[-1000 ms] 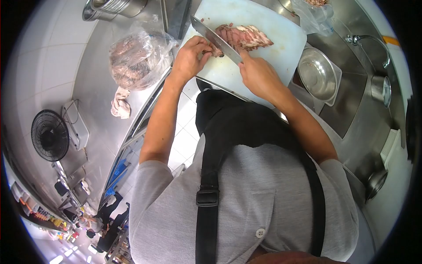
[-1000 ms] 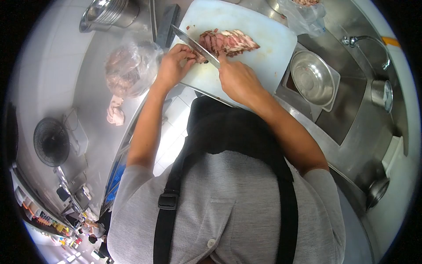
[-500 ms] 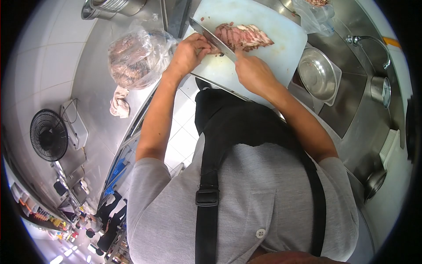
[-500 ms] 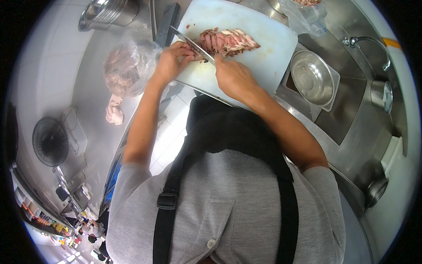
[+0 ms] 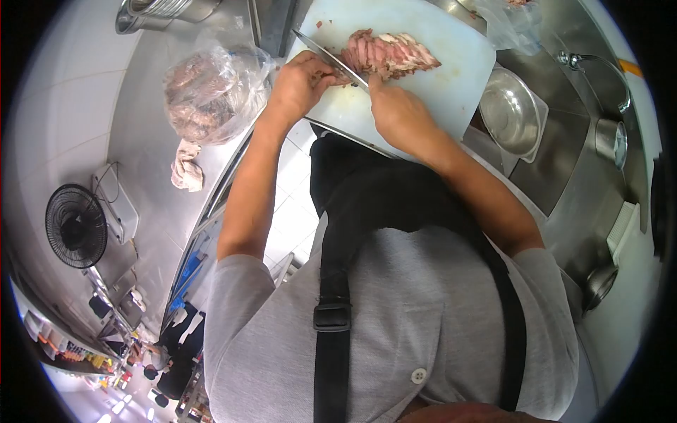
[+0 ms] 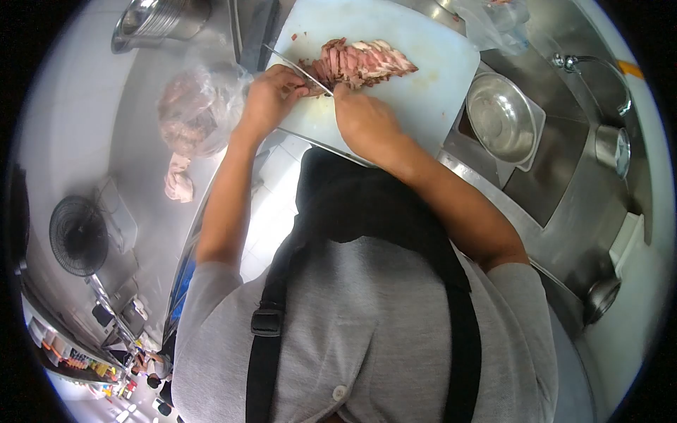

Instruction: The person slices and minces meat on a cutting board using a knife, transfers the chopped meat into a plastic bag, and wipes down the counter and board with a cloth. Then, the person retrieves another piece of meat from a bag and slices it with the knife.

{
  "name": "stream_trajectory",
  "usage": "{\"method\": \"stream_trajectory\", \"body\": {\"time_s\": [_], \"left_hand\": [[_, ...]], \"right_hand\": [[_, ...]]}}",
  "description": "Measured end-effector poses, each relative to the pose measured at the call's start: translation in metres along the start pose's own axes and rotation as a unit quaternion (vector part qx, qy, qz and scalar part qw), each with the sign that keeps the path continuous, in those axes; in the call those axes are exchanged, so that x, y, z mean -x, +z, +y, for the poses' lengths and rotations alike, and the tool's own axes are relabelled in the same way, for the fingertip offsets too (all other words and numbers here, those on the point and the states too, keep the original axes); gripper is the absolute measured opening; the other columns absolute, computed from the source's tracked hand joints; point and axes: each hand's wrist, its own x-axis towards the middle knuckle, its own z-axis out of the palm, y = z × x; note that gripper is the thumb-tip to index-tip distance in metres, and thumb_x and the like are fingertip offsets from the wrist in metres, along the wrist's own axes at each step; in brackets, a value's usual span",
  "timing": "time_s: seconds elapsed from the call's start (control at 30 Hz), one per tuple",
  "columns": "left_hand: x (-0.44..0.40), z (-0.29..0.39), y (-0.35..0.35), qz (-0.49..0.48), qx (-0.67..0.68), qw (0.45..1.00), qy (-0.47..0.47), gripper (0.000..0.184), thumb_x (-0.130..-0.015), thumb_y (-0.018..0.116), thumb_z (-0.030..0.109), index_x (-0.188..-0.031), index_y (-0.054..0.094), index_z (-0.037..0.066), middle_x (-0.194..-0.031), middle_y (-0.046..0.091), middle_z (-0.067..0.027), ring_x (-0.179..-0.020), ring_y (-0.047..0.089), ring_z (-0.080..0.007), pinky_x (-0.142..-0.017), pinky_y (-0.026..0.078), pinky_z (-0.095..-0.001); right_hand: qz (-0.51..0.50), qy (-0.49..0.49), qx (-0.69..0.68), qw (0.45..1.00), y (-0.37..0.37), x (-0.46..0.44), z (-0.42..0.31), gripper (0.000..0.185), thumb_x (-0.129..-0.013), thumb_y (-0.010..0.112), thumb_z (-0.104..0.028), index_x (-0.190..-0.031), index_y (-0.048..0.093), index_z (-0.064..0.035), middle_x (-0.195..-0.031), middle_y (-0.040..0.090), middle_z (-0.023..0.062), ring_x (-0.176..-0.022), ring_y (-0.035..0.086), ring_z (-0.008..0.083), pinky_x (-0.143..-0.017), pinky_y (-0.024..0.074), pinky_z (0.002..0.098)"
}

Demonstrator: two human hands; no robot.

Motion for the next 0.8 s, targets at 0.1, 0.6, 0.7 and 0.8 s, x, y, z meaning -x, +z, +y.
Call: {"method": "stream_trajectory", "body": {"time_s": [0.1, 0.6, 0.7, 0.8], "left_hand": [[0.005, -0.008, 0.003, -0.002, 0.002, 1.0, 0.021, 0.019, -0.084, 0.084, 0.002, -0.102, 0.078, 0.001, -0.106, 0.075, -0.0126, -0.092, 0.075, -0.0308, -0.083, 0.06, -0.037], [0.011, -0.016, 0.005, 0.061, -0.003, 0.997, 0.043, 0.015, -0.086, 0.084, 0.006, -0.1, 0.079, 0.001, -0.108, 0.073, -0.0108, -0.088, 0.073, -0.0252, -0.081, 0.059, -0.0355], [0.01, -0.015, 0.004, 0.059, 0.01, 0.998, 0.021, 0.016, -0.086, 0.085, 0.006, -0.1, 0.079, 0.0, -0.108, 0.073, -0.0106, -0.087, 0.073, -0.024, -0.08, 0.059, -0.0348], [0.013, -0.013, 0.001, 0.055, 0.015, 0.998, 0.016, 0.017, -0.086, 0.086, 0.007, -0.1, 0.079, 0.0, -0.108, 0.073, -0.0107, -0.086, 0.074, -0.0238, -0.079, 0.06, -0.0346]], "right_hand": [[-0.014, 0.011, -0.022, 1.0, 0.017, 0.0, 0.006, 0.019, -0.101, 0.045, -0.005, -0.113, 0.055, 0.0062, -0.094, 0.073, 0.0325, -0.092, 0.073, 0.0492, -0.08, 0.0563, 0.0614], [0.048, 0.0, -0.113, 0.992, -0.008, 0.008, 0.011, 0.037, -0.106, 0.056, -0.016, -0.132, 0.051, 0.0091, -0.087, 0.07, 0.0329, -0.084, 0.068, 0.0519, -0.077, 0.0489, 0.0616], [0.058, -0.008, -0.099, 0.993, 0.002, 0.005, 0.014, 0.036, -0.106, 0.056, -0.016, -0.131, 0.052, 0.0097, -0.086, 0.07, 0.033, -0.082, 0.067, 0.0521, -0.076, 0.049, 0.0619], [0.072, -0.014, -0.081, 0.994, 0.013, 0.006, 0.018, 0.037, -0.106, 0.055, -0.016, -0.132, 0.052, 0.01, -0.084, 0.07, 0.0327, -0.081, 0.067, 0.0525, -0.076, 0.0491, 0.0622]]}}
